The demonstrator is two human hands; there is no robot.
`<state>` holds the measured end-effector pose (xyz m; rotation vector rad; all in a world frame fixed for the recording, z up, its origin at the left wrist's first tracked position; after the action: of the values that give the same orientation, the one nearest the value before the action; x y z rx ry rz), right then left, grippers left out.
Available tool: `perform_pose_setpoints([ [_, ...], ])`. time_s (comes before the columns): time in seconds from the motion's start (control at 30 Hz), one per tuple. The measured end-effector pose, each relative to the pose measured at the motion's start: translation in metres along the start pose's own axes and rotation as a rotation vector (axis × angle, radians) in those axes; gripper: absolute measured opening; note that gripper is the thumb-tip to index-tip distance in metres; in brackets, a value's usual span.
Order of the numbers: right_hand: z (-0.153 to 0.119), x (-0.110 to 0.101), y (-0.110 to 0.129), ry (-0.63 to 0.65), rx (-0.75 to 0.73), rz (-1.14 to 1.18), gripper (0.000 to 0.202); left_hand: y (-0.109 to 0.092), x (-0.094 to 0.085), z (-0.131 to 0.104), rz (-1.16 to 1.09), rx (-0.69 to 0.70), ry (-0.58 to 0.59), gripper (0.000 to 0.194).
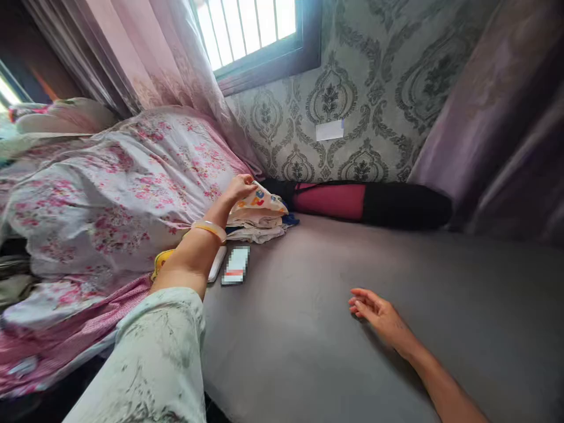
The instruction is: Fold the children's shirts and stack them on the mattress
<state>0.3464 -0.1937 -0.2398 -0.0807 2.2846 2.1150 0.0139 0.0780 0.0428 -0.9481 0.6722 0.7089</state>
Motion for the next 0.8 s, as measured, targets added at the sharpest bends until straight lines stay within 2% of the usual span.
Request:
perform_pose_setpoints([
  [0.17,0.003,-0.001,-0.004,-0.02,-0.036,-0.003,0.051,-0.047,0.022,0.012,-0.105,0.053,0.013,0.011],
  [0.33,0.002,0.001,-0.004,-0.007,-0.038,0.015,0.05,-0.092,0.051,0.012,-0.442,-0.003,-0.04,0.015],
  [0.57,0.0,0.003,0.002,0.041,-0.026,0.031,0.046,-0.146,0.092,-0.012,-0.799,-0.123,-0.093,0.023],
  [0.67,0.001,0.003,0.001,0.027,-0.026,0.051,0.04,-0.172,0.113,-0.025,-0.946,-0.084,-0.054,0.027],
  [0.8,-0.001,-0.001,0.01,-0.047,-0.033,0.096,0.033,-0.205,0.142,-0.045,-1.093,-0.024,0.045,0.011],
])
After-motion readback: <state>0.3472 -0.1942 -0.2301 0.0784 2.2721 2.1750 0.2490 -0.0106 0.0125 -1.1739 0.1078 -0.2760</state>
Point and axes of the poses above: each hand's wrist, its own z-axis towards the middle knuckle, its own x-axis out of the palm, y = z × x, the point moved 9 cm from there along z, towards the middle knuckle, and after that the axes turned 4 degrees about y, right-handed, at the moved point
